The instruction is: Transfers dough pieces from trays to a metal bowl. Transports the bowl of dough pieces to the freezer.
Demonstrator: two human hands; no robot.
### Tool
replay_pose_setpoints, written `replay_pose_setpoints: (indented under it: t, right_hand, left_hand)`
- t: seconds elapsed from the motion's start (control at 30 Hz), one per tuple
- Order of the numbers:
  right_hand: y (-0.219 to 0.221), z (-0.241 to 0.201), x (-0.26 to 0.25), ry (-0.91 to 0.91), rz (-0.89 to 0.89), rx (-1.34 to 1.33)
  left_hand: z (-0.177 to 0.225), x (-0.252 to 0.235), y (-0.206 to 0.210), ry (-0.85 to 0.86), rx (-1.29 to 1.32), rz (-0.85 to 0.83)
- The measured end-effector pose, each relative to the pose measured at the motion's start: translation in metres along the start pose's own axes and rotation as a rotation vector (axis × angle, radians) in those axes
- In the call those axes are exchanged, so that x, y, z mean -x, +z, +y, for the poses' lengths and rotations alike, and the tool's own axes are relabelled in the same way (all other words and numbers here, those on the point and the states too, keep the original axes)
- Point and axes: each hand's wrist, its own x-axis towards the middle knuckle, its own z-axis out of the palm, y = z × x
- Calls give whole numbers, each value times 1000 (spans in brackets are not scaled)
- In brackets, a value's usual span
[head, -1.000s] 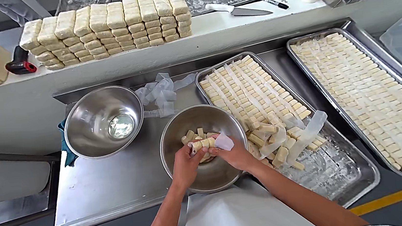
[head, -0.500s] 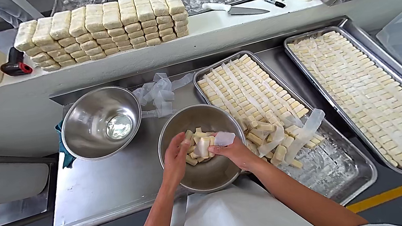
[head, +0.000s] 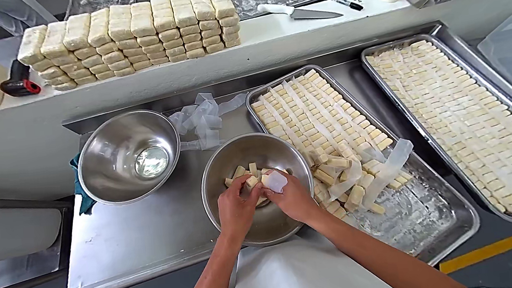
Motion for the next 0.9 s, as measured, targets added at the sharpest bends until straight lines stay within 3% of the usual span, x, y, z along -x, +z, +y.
replay_pose_setpoints:
  t: [0.2,0.37,0.5,0.57,0.63,0.73,0.8,0.9]
  right_hand:
    - [-24,12,-6,-99,-78,88]
    - [-39,-3,-9,-220,-33,312]
    - [-49,-21,-11,-295,44,74]
    - [-56,-32,-10,-292,112,-62]
    - [-55,-42,-10,-296,211,-163]
    - [-33,-39,-4,-403,193,-86]
    - [-12,-30,2,-532,32,129]
    - [-9,-15,11,-587,-116,291]
  left_hand:
    - [-7,-7,-20,-56,149,-131]
    - [-18,-12,-21,-180,-222,-310]
    - [-24,-11,-18,-250,-348,-368]
    - [-26,-8,-20,-232,-170,-331]
    - [-22,-5,-23,-251,184,-318]
    - [1,-3,-17,-386,752,-412]
    - [16,-6,-12,-423,837,-276]
    - [25,-32,-21,-330,652,0]
